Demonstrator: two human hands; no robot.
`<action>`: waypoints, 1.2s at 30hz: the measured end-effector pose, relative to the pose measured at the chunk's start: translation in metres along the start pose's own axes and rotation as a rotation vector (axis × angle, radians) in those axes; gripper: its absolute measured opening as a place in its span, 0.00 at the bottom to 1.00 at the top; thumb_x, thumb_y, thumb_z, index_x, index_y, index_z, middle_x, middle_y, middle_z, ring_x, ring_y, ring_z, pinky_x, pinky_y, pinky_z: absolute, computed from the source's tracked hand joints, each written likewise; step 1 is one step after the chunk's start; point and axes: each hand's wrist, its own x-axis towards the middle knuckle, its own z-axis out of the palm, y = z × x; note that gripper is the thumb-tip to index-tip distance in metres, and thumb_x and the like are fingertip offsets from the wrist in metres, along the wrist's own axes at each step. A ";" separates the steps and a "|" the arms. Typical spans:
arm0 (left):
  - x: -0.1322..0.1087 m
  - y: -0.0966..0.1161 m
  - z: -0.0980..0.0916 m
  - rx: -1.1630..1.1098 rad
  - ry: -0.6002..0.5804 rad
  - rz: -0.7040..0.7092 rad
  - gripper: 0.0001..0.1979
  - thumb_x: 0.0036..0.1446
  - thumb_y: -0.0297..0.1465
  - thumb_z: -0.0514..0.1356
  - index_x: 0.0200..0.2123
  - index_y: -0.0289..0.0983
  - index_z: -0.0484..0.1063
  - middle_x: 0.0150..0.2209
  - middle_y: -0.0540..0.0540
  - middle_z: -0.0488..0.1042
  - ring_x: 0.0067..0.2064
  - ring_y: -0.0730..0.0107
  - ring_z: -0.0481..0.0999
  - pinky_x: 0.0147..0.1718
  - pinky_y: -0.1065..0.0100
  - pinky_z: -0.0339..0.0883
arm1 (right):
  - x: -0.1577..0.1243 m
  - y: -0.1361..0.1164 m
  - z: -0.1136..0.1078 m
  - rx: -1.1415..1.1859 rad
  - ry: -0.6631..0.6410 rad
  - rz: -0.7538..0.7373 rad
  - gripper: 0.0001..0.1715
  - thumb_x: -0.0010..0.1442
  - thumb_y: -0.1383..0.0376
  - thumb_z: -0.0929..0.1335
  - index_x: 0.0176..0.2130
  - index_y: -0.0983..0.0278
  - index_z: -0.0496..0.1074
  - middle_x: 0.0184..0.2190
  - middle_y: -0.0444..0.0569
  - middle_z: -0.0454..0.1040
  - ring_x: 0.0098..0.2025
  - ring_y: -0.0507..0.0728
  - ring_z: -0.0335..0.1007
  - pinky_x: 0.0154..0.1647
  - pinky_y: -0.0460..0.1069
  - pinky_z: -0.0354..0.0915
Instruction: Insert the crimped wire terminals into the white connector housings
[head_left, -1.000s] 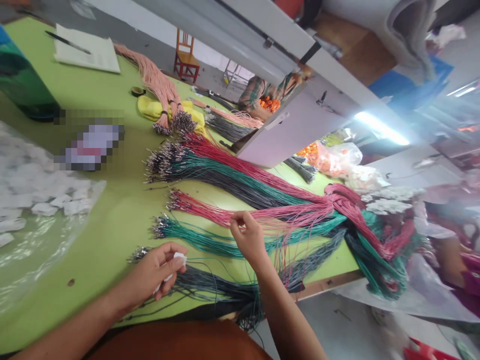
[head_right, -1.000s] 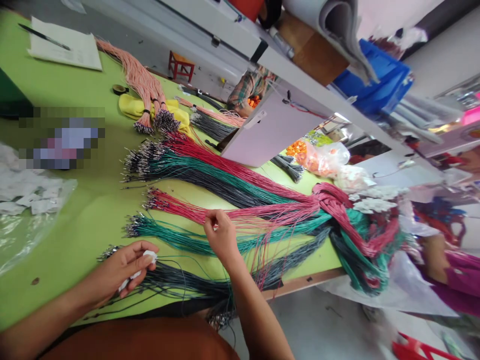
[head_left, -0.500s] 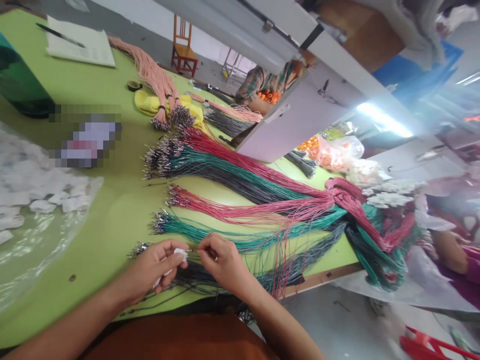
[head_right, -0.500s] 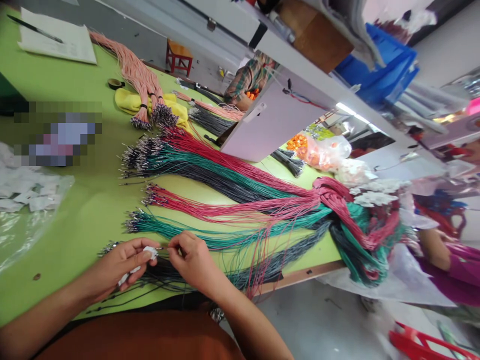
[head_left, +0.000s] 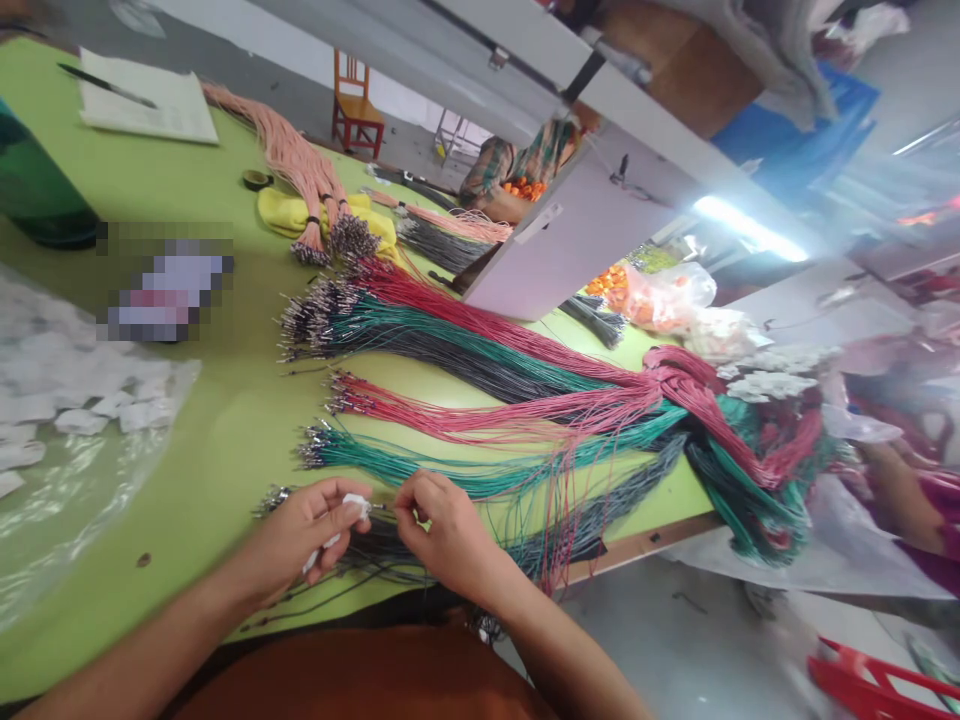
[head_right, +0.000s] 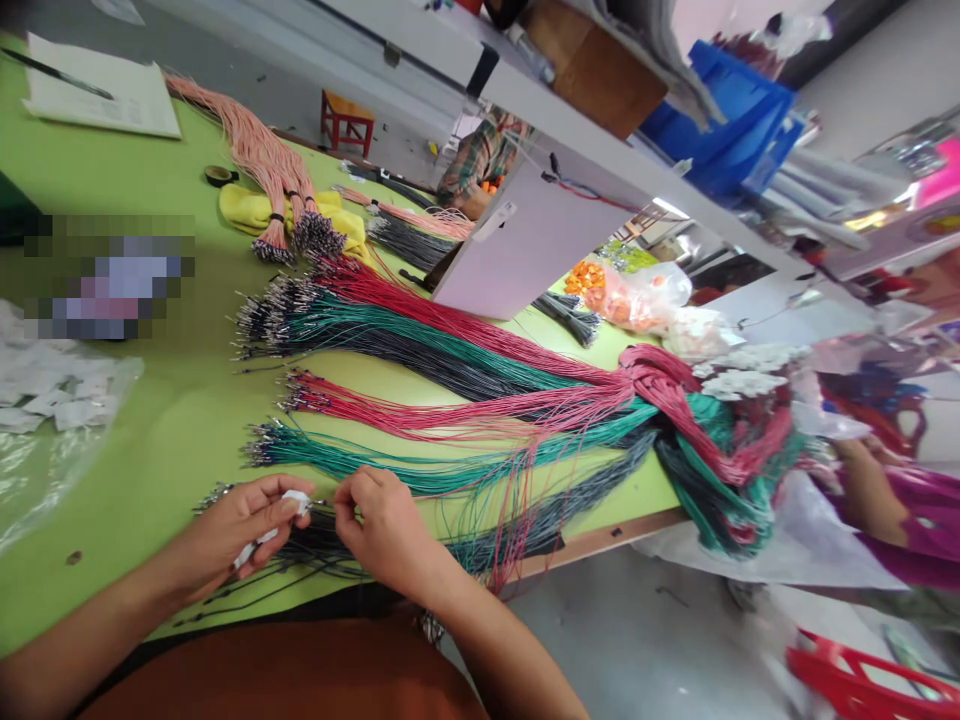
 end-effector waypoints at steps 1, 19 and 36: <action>0.000 0.000 0.000 0.006 0.002 0.002 0.18 0.52 0.42 0.61 0.41 0.37 0.68 0.29 0.51 0.71 0.14 0.85 0.57 0.09 0.79 0.49 | 0.000 0.000 0.001 -0.025 0.006 -0.009 0.10 0.55 0.76 0.61 0.27 0.63 0.64 0.24 0.44 0.67 0.28 0.52 0.62 0.31 0.45 0.58; -0.001 -0.001 0.002 0.066 -0.005 0.025 0.18 0.52 0.43 0.60 0.41 0.36 0.67 0.28 0.51 0.72 0.14 0.84 0.58 0.09 0.79 0.50 | 0.000 0.004 0.000 0.292 -0.094 0.127 0.08 0.60 0.66 0.62 0.28 0.63 0.66 0.27 0.49 0.72 0.32 0.53 0.68 0.35 0.48 0.64; -0.008 0.023 -0.007 -0.522 0.043 0.154 0.06 0.58 0.34 0.53 0.33 0.38 0.67 0.19 0.55 0.61 0.14 0.80 0.56 0.08 0.80 0.55 | -0.032 0.011 0.008 -0.283 -0.259 0.067 0.06 0.53 0.74 0.63 0.29 0.66 0.68 0.29 0.50 0.70 0.32 0.55 0.64 0.35 0.49 0.61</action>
